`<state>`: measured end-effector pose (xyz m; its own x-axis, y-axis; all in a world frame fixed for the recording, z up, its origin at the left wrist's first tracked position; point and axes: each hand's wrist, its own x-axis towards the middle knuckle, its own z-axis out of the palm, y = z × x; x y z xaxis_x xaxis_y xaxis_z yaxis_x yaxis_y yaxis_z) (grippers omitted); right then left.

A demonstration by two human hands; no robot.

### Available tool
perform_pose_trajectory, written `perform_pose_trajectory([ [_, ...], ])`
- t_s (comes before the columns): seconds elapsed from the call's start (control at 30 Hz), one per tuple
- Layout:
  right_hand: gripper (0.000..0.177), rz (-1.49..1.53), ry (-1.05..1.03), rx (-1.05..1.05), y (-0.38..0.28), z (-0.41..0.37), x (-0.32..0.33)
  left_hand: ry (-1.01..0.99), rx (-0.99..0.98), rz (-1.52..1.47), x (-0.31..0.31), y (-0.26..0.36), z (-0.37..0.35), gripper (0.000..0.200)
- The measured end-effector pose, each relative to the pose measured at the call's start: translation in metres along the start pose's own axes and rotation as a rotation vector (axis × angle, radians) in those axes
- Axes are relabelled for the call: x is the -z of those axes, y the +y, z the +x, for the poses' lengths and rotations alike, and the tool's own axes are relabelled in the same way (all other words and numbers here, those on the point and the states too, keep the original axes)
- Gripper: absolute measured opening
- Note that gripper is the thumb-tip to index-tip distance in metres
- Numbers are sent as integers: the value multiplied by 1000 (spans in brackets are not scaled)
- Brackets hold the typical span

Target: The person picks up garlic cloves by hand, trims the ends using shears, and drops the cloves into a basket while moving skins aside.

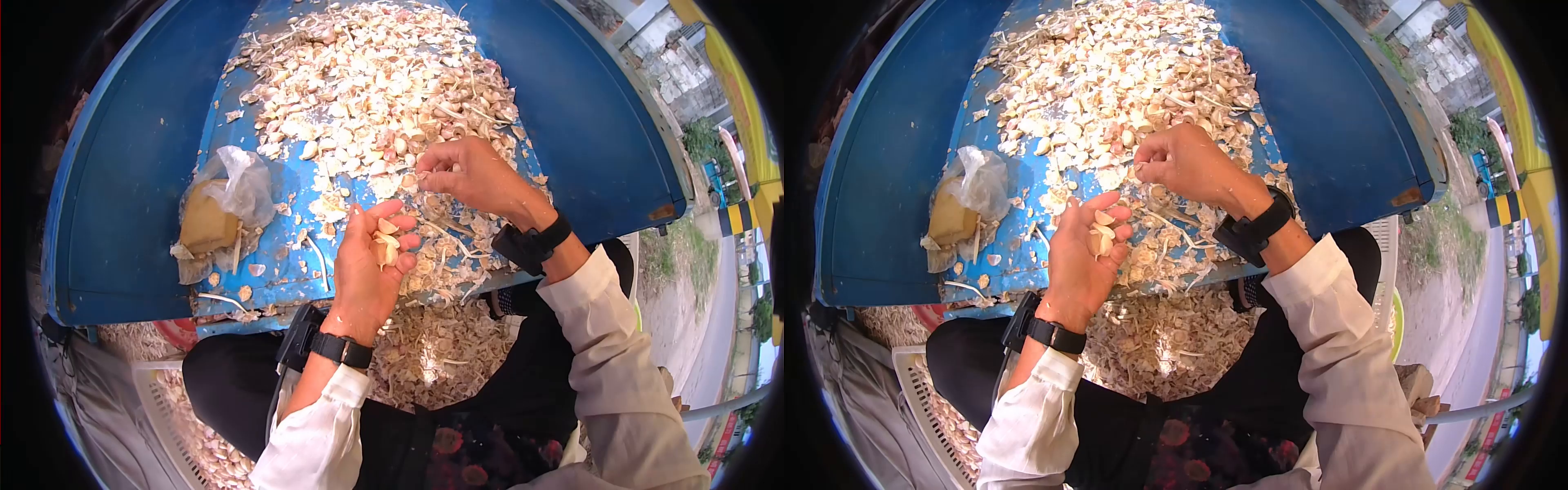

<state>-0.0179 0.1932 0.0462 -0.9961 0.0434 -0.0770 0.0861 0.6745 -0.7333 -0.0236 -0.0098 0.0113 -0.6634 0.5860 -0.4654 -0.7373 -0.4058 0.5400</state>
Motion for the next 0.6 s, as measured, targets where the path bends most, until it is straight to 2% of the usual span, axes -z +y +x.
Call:
perform_pose_trajectory([
  [0.03, 14, 1, 0, -2, -9, -3, -5, 11, 18, 16, -2, -1, 1, 49],
  [0.1, 15, 189, -19, 152, -24, -7, -14, 12, 13, 6, 0, -5, 4, 48],
  [0.17, 18, 267, -42, 93, -34, -11, -18, -32, -12, -5, 2, -5, 3, 44],
  [0.23, 17, 291, 54, 68, -38, -14, -25, -61, -73, -6, 1, -4, 1, 39],
  [0.27, 15, 191, 173, 166, -32, -14, -34, -97, -130, -7, 0, -4, 0, 34],
  [0.3, 15, 193, 172, 167, -32, -15, -38, -94, -131, -6, 0, -5, 1, 34],
  [0.37, 12, 65, 328, 245, -34, -20, -46, -153, -204, -73, 1, -9, 2, 27],
  [0.43, 13, 48, 364, 273, -38, -23, -58, -152, -244, -77, 3, -14, 4, 26],
  [0.53, 13, 224, 409, 195, -40, -24, -76, -132, -293, -108, 5, -20, 3, 26],
  [0.6, 17, 799, 332, -177, -47, -29, -86, -111, -298, -135, 7, -24, 1, 26],
])
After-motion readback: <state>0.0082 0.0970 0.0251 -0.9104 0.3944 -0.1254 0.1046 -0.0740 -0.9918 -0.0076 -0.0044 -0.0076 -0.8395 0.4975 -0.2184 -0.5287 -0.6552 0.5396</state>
